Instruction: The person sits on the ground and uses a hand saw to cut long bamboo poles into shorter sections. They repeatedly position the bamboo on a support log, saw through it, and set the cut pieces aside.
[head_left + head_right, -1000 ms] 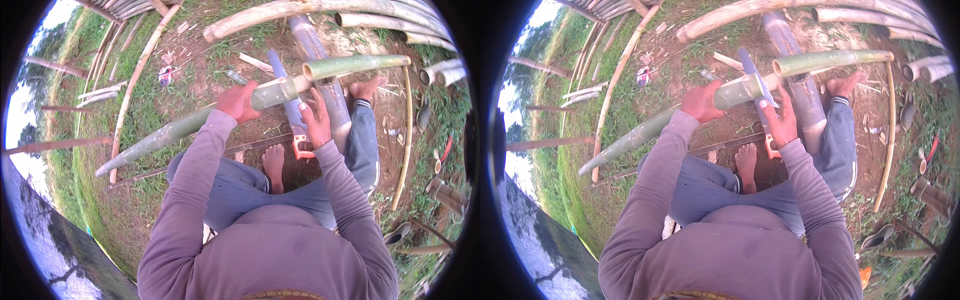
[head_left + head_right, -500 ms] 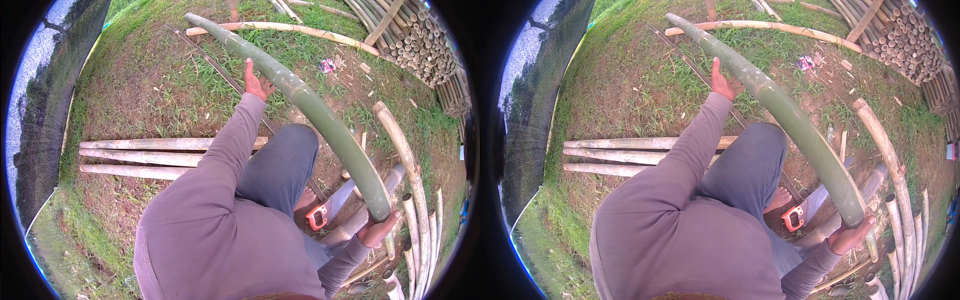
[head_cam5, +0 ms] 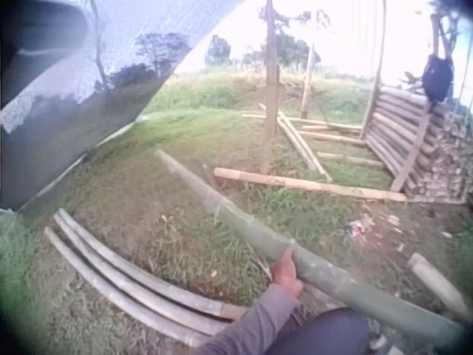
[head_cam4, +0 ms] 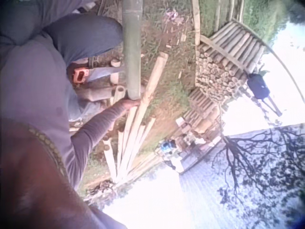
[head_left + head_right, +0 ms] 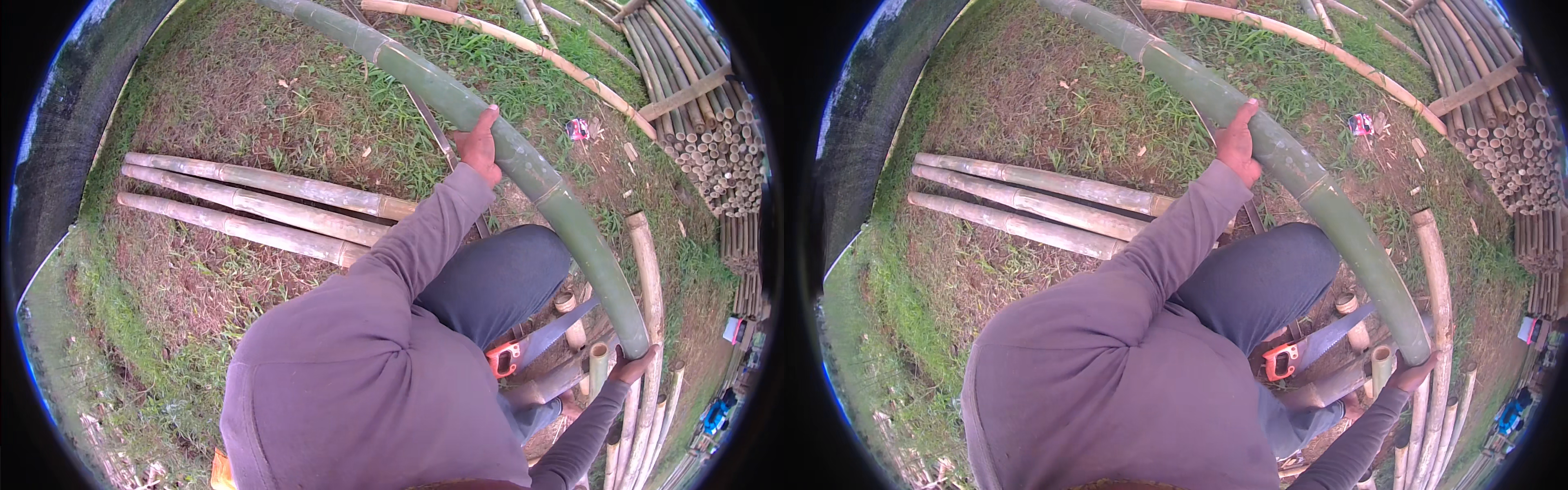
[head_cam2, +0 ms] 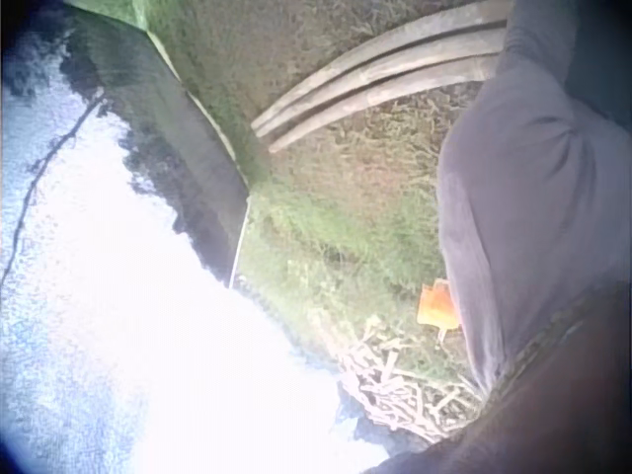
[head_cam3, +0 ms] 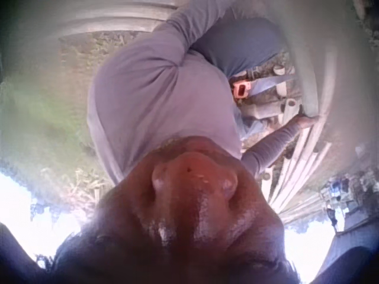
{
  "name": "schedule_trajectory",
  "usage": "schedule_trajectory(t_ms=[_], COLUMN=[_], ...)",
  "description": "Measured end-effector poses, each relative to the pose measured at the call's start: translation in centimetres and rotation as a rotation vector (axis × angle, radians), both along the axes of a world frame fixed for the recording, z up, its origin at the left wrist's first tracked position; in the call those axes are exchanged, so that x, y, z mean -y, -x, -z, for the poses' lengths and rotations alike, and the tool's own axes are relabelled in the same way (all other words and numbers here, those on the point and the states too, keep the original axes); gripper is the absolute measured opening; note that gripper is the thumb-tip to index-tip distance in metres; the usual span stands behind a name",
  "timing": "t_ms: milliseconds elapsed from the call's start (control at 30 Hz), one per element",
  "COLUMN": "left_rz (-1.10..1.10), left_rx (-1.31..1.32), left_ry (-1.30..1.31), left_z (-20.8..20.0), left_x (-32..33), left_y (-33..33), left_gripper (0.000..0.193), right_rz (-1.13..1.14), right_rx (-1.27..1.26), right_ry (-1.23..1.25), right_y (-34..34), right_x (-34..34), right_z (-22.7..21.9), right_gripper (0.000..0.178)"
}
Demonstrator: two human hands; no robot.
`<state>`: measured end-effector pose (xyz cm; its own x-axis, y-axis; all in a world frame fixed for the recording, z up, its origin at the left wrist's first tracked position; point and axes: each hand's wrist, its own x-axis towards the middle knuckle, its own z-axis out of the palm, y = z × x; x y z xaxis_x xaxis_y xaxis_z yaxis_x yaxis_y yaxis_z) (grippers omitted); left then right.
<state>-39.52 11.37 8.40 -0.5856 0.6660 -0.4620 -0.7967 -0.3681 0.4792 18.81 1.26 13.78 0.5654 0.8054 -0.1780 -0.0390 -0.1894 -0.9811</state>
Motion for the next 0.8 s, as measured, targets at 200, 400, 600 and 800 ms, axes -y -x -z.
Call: schedule_trajectory(t_ms=[200,400,600,800], left_rz=[-0.348,-0.621,-0.716,-0.232], left_rx=[-0.081,-0.101,-0.175,-0.361], left_ry=[0.088,0.341,0.676,1.731], left_z=[0.6,6.8,13.1,19.7], left_x=[7.4,18.3,29.5,40.5], left_y=[10.9,22.7,31.0,37.9], left_gripper=[0.058,0.071,0.097,0.12], right_rz=[-0.373,-1.023,-1.554,-1.168], right_rx=[0.327,0.665,0.954,0.603], right_ry=[0.195,0.291,0.451,0.409], right_y=[10.7,22.5,30.2,27.8], right_x=[-10.8,-16.5,-17.2,-14.4], right_z=[2.3,6.8,8.7,8.1], right_gripper=[0.094,0.093,0.088,0.065])
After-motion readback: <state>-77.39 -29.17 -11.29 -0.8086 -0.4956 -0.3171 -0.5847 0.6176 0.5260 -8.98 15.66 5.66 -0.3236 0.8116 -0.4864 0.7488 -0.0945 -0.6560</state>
